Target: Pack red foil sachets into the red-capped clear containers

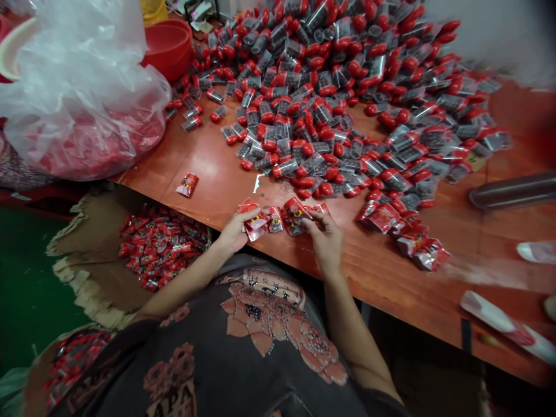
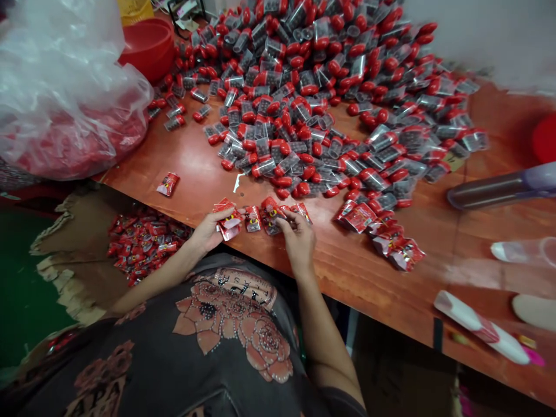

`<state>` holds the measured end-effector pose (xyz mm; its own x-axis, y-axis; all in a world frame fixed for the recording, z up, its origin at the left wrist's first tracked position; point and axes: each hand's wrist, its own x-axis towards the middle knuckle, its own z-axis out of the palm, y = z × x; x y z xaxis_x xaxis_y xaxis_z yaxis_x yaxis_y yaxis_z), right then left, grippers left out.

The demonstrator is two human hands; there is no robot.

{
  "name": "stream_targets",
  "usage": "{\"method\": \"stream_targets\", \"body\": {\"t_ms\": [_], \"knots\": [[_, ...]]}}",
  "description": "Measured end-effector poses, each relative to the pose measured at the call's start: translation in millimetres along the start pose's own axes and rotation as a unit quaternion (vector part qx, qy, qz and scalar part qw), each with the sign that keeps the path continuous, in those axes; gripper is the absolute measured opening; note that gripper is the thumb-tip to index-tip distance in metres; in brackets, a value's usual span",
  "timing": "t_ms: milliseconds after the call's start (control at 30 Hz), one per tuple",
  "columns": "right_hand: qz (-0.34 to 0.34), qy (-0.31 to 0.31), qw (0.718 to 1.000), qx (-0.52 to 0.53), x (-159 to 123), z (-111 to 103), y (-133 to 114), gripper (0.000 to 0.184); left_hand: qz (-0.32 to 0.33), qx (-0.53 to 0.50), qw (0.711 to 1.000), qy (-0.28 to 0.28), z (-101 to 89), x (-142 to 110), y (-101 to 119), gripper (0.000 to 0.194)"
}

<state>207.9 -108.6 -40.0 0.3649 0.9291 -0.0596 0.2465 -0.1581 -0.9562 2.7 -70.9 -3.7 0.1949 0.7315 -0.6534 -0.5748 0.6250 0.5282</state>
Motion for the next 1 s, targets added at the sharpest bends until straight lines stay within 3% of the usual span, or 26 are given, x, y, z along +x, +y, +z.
{"method": "stream_targets", "body": {"t_ms": [67,133,300,400,567,633,733,833,900,1000], "knots": [[-0.05,0.026,0.995,-0.087,0,-3,-3,0.03,-0.005,-0.012,1.0,-0.009,-0.7,2,2,0.013],[-0.096,0.015,0.988,-0.118,-2,4,-12,0.029,0.015,-0.012,1.0,-0.007,-1.2,4,0,0.019],[-0.112,-0.156,0.981,-0.029,-6,51,-35,0.028,0.086,-0.002,0.996,0.005,-4.1,9,-7,0.018],[-0.122,-0.186,0.975,-0.022,3,73,-40,0.03,0.108,-0.007,0.994,0.019,-8.4,12,-2,0.023],[-0.212,-0.243,0.937,-0.138,33,85,-50,0.033,0.147,-0.038,0.986,0.068,-15.3,18,16,0.03],[-0.256,-0.236,0.911,-0.22,55,83,-53,0.032,0.137,-0.054,0.985,0.089,-18.4,21,23,0.03],[-0.304,-0.14,0.868,-0.366,96,74,-54,0.033,0.096,-0.085,0.987,0.101,-24.8,24,33,0.024],[-0.326,-0.143,0.833,-0.424,126,68,-49,0.033,0.065,-0.114,0.986,0.102,-31.0,25,40,0.017],[-0.334,-0.159,0.834,-0.41,127,67,-49,0.03,0.052,-0.123,0.986,0.097,-33.2,23,43,0.015],[-0.302,-0.162,0.893,-0.293,97,70,-54,0.028,0.04,-0.145,0.984,0.095,-32.9,20,46,0.013]]}}
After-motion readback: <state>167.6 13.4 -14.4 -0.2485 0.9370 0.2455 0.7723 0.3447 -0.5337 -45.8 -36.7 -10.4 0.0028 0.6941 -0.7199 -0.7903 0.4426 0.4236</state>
